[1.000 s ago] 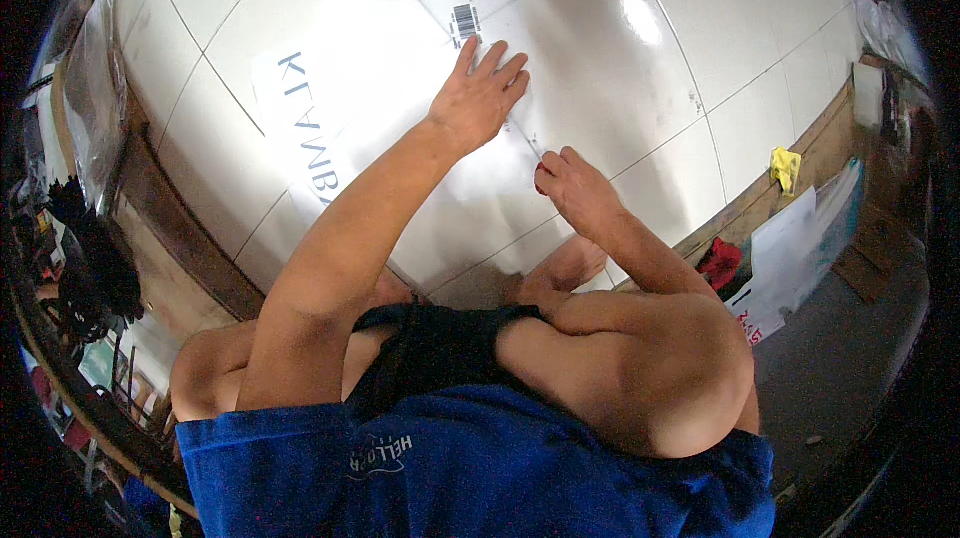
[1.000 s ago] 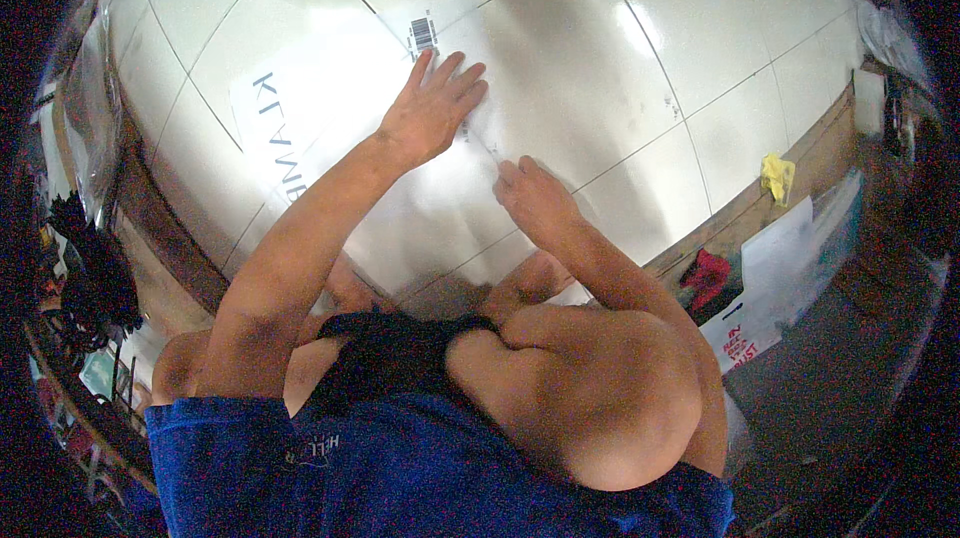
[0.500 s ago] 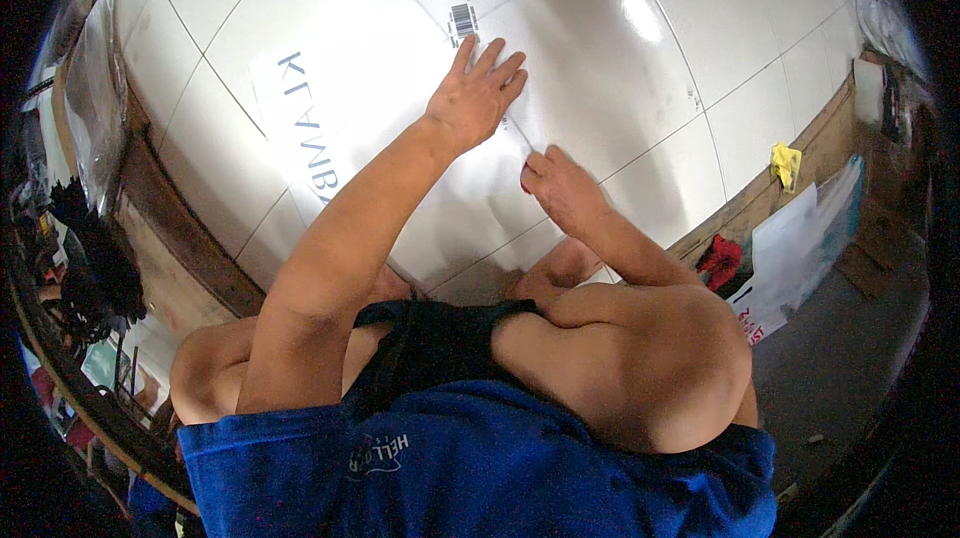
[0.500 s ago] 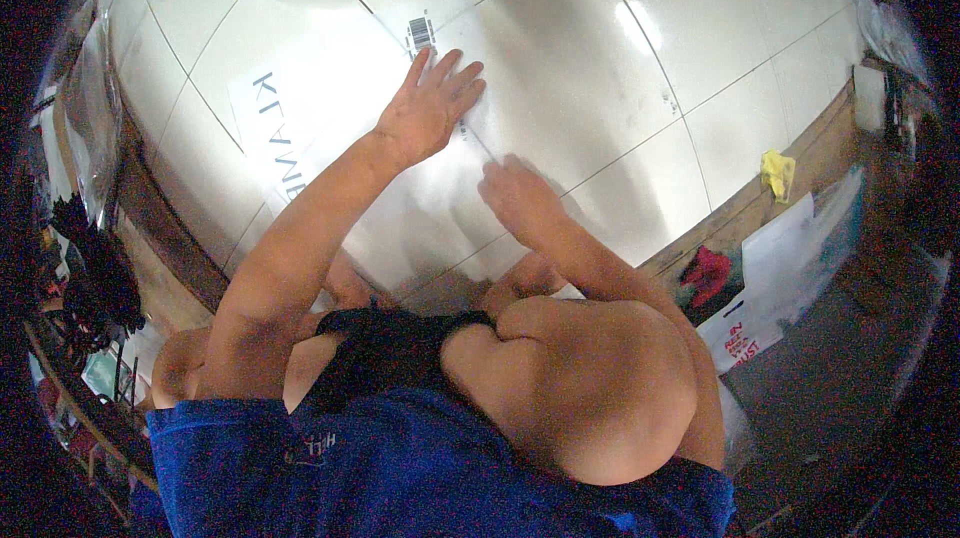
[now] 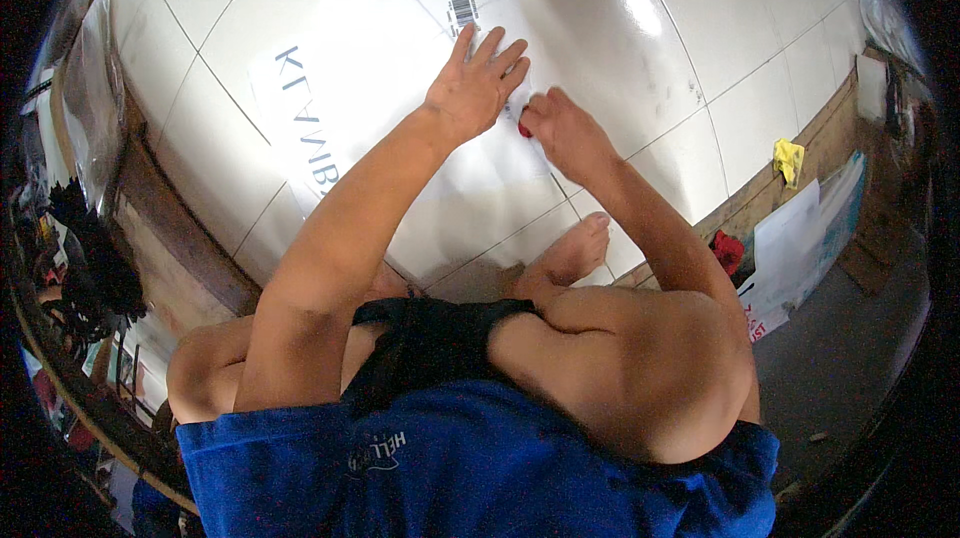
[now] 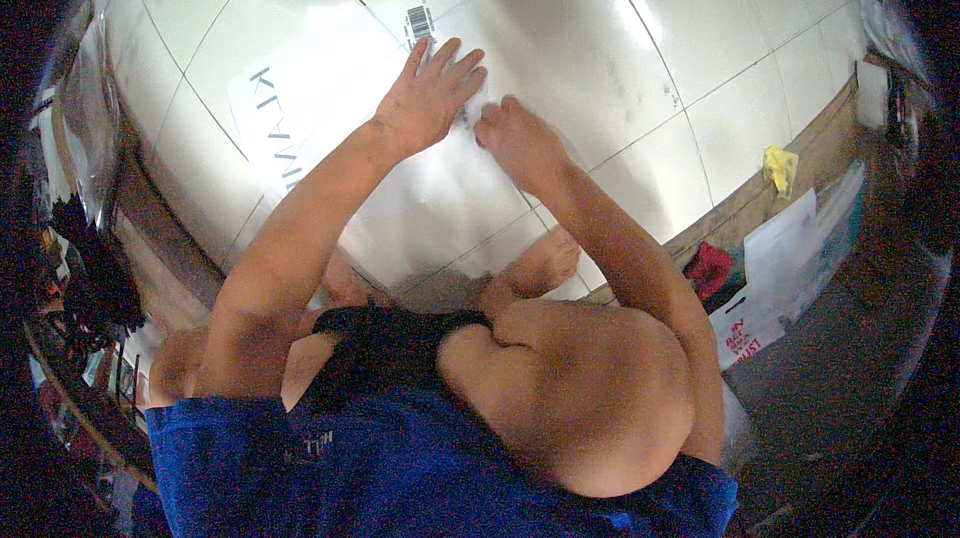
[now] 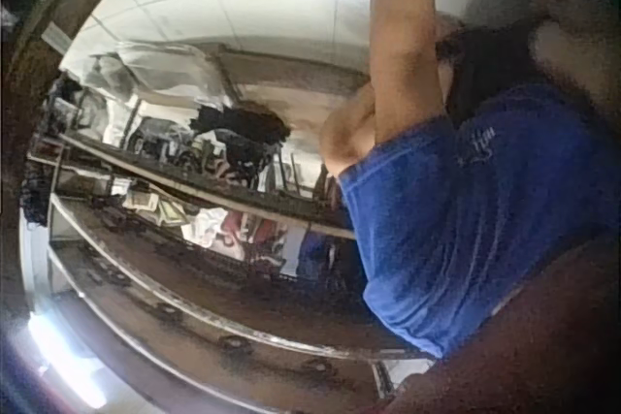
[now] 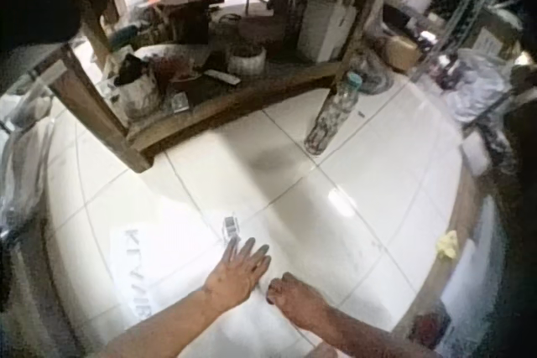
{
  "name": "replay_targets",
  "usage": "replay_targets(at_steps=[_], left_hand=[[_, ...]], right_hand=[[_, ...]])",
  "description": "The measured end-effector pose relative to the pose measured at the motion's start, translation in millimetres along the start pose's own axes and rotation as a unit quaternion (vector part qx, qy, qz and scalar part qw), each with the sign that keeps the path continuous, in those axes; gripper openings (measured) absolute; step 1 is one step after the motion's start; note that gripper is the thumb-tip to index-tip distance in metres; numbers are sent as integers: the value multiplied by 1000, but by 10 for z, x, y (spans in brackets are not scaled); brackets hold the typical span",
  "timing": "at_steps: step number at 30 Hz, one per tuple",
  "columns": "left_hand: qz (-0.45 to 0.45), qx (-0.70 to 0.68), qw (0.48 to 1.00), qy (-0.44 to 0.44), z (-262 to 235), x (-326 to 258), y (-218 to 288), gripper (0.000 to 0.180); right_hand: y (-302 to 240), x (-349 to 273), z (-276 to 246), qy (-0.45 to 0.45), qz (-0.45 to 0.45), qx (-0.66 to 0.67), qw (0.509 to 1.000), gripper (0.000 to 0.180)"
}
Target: The person sits on a tiled floor and uses a red cloth to wipe a specific area marked with the word 'KLAMBY'. They repeatedly wet the cloth with water from a plastic bottle and scrub the same spot until the text is removed.
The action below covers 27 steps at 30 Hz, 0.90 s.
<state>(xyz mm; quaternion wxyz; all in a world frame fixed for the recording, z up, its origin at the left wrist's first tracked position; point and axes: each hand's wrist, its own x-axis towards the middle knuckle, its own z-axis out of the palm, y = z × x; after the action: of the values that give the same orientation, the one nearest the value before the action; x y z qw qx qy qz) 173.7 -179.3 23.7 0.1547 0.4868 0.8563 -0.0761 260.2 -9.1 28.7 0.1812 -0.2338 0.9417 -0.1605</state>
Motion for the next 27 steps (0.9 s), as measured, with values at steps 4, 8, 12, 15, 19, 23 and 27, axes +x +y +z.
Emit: replay_targets(at_steps=[4, 8, 12, 15, 19, 23, 27], left_hand=[[1, 1, 1000, -13, -16, -15, -16, 59], [9, -2, 1000, -8, -26, -22, -42, 58], [10, -1, 1000, 14, -12, -2, -40, 59], [12, -2, 1000, 10, -23, 5, -28, 58], [10, 15, 1000, 7, -25, 8, -14, 57], [10, 16, 1000, -2, -34, -10, -45, 55], [16, 7, 1000, -9, -46, 3, -22, 55]], right_hand=[[-176, -444, 186, -47, -51, 38, 997, 13], [-38, -626, 99, -65, -29, 154, 985, 12], [177, -298, -253, 14, 40, 240, 970, 13], [151, 22, -210, 67, 12, 132, 989, 9], [56, 38, -71, 30, -26, 46, 998, 7], [-77, -409, 153, 15, -97, 119, 988, 7], [-5, -746, 213, -56, -40, 219, 973, 8]])
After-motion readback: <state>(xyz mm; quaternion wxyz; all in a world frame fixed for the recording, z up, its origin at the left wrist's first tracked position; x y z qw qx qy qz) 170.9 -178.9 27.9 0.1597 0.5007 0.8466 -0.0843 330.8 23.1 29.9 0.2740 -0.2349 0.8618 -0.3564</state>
